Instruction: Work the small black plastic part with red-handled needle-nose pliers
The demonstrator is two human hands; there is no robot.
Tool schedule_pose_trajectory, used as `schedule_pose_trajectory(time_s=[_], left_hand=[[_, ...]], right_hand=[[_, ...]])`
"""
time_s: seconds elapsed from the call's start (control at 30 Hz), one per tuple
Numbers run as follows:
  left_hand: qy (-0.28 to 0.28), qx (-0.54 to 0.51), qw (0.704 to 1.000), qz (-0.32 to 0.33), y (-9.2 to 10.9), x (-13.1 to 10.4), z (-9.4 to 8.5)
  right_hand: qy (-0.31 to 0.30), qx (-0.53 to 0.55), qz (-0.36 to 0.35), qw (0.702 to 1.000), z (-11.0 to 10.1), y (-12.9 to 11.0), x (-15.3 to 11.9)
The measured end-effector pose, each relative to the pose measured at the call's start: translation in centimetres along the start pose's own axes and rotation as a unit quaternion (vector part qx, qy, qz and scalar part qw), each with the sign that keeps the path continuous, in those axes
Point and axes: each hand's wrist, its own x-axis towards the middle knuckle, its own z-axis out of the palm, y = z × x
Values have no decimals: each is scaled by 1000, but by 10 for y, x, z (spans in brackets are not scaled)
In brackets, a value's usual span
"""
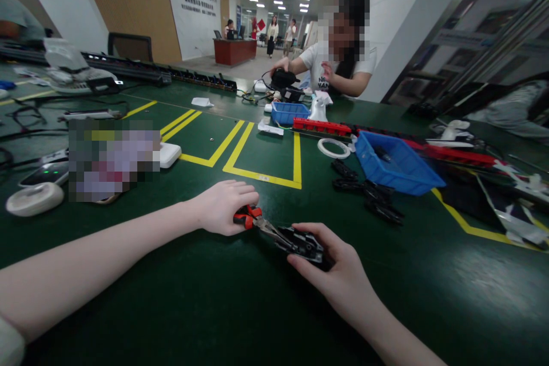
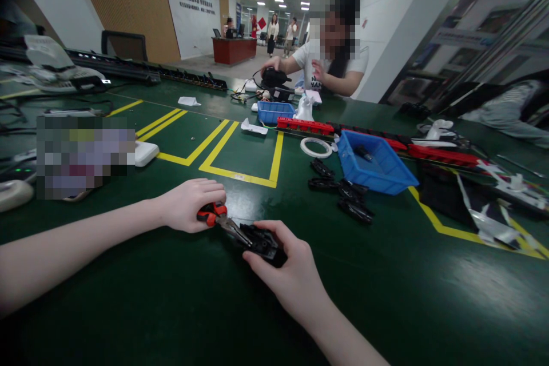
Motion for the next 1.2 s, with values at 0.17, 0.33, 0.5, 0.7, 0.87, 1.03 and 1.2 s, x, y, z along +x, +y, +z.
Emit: schedule_pose_trajectory(time_s=[0.17,0.33,0.5,0.7,0.87,1.03,1.2], left_hand=[[1,2,1000,-1,1,0,0],[-1,6,1000,2,0,0,0],[-2,5,1000,-2,1,0,-1],[-10,-14,1000,-18,6,0,-4],[-23,-24,999,-28,8,0,-6],[-27,-29,999,-31,9,0,-6],[-27,-28,999,-28,8,-1,-6]], right_hand=[[-6,5,6,1000,-1,1,0],[-4,3,-5,1000,0,0,1],[-5,-10,-5,1000,0,-1,3],[-22,11,-10,1000,0,2,3],[-22,16,-19,999,0,0,0],[-17,19,-25,999,0,-2,-1],[-9,10,-23,1000,0,-2,-1]])
